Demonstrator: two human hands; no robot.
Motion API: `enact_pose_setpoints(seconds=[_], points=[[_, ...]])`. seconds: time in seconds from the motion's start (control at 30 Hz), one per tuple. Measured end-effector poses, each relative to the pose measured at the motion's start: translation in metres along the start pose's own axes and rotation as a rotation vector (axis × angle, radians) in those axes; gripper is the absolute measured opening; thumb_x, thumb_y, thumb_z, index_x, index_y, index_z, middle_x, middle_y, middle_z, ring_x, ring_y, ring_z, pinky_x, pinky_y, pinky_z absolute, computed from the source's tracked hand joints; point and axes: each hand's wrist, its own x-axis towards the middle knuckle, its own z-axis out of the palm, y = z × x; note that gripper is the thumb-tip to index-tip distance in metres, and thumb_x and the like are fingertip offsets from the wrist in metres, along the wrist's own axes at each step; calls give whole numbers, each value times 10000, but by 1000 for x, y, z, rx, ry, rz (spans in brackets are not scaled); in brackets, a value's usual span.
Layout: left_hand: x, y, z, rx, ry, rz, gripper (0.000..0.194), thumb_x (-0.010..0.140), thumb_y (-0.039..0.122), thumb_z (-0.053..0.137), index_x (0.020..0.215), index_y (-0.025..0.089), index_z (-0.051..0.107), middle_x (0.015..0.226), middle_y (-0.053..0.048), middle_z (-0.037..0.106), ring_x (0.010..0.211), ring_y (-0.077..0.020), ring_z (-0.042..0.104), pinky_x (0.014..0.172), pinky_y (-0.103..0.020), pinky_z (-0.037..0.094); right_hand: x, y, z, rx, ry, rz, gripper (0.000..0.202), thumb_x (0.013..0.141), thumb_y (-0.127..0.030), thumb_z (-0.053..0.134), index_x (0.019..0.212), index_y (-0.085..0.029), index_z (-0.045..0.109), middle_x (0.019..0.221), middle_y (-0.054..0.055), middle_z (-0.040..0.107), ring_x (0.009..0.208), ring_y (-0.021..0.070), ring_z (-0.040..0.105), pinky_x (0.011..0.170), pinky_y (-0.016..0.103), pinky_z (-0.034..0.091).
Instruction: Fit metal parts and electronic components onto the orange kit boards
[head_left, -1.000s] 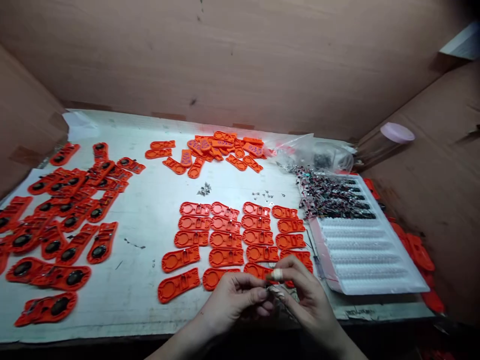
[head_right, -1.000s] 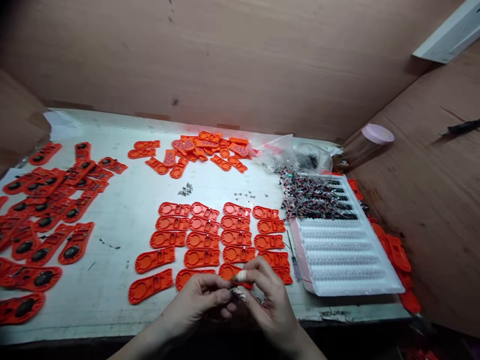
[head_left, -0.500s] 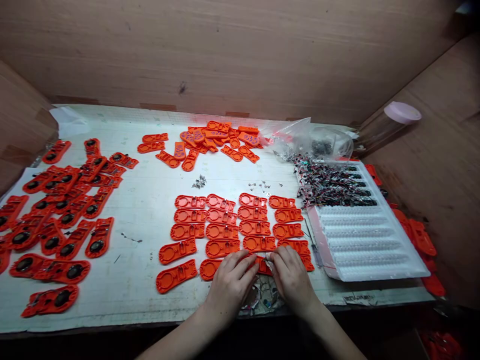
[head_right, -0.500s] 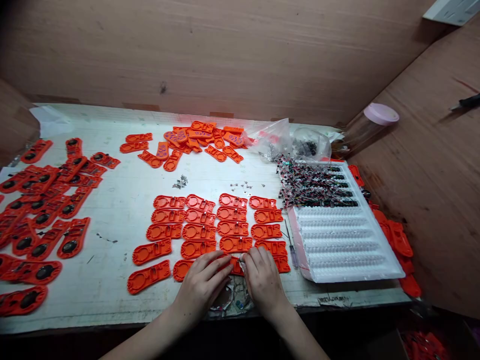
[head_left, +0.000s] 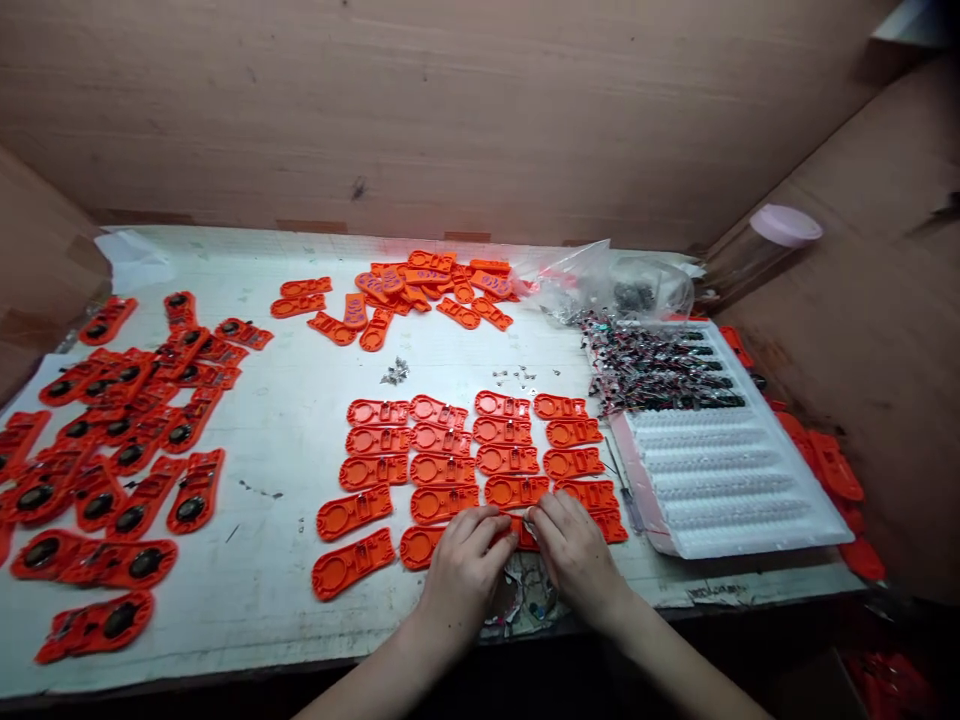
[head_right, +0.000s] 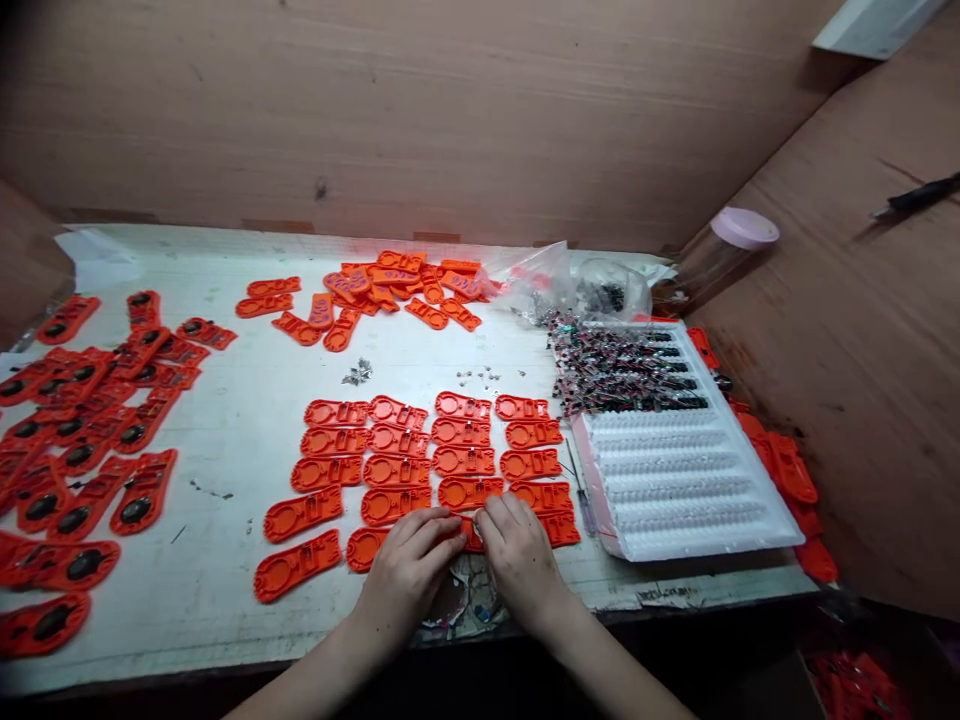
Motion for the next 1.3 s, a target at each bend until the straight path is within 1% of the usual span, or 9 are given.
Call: enact_pose_setpoints(seconds=[0.07,0.23,0.33,0.5,0.63,0.8,1.07,1.17,1.3], points=[[0,-1,0,4,-11,3,242,926,185,426,954,191,667,981,-64,682,967,-224,595,790,-374,529,2,-6,-1,5,-11,40,283,908,-106,349,784,-149,600,796,84,557,752,204,441,654,325,361],[5,-8,-1,-2,2,52,279,942,214,388,941,194,666,965,-64,679,949,-220,592,774,-371,529,15,-21,-3,-145,-58,-30,173,862,-92,458,758,-146,586,756,58,545,700,193,438,605,324,342],[8,-10,-1,9,19,104,278,941,219,384,930,195,661,943,-60,684,933,-224,593,753,-375,531,19,-16,-6,-45,-108,106,131,828,-77,519,737,-158,568,764,44,556,717,181,469,619,307,379],[11,-8,-2,16,5,121,271,938,212,386,895,195,653,927,-54,687,912,-230,592,730,-384,526,15,-1,-16,419,-102,418,147,804,-60,549,726,-182,526,779,-3,542,761,130,521,659,231,434],[11,-8,-2,-8,-43,89,240,926,194,415,893,200,653,935,-47,685,927,-232,588,745,-386,523,19,-4,-16,310,-138,412,117,801,-74,531,754,-181,530,841,27,557,831,167,514,741,289,440],[9,-7,-2,-61,-82,51,187,902,164,467,946,195,646,984,-48,676,980,-238,568,805,-409,511,16,-12,-8,307,-133,521,110,842,-115,489,759,-183,507,839,36,554,816,173,509,727,301,434],[5,0,-2,-109,-53,-56,133,872,155,538,924,192,654,960,-39,679,951,-221,563,802,-393,496,-3,-1,-16,441,26,420,111,898,-171,430,865,-190,534,838,45,534,821,187,488,726,319,412],[5,1,-2,-126,-59,-70,137,869,153,544,941,191,654,958,-38,677,945,-218,558,801,-389,492,-1,2,-20,392,-24,360,95,892,-193,449,887,-194,544,863,48,540,833,196,476,728,328,390],[6,2,-3,-138,-67,-74,152,883,174,526,956,196,657,958,-43,675,938,-212,554,805,-387,492,2,-5,-11,268,-65,302,96,877,-191,467,839,-198,555,862,45,559,825,198,471,719,325,359]])
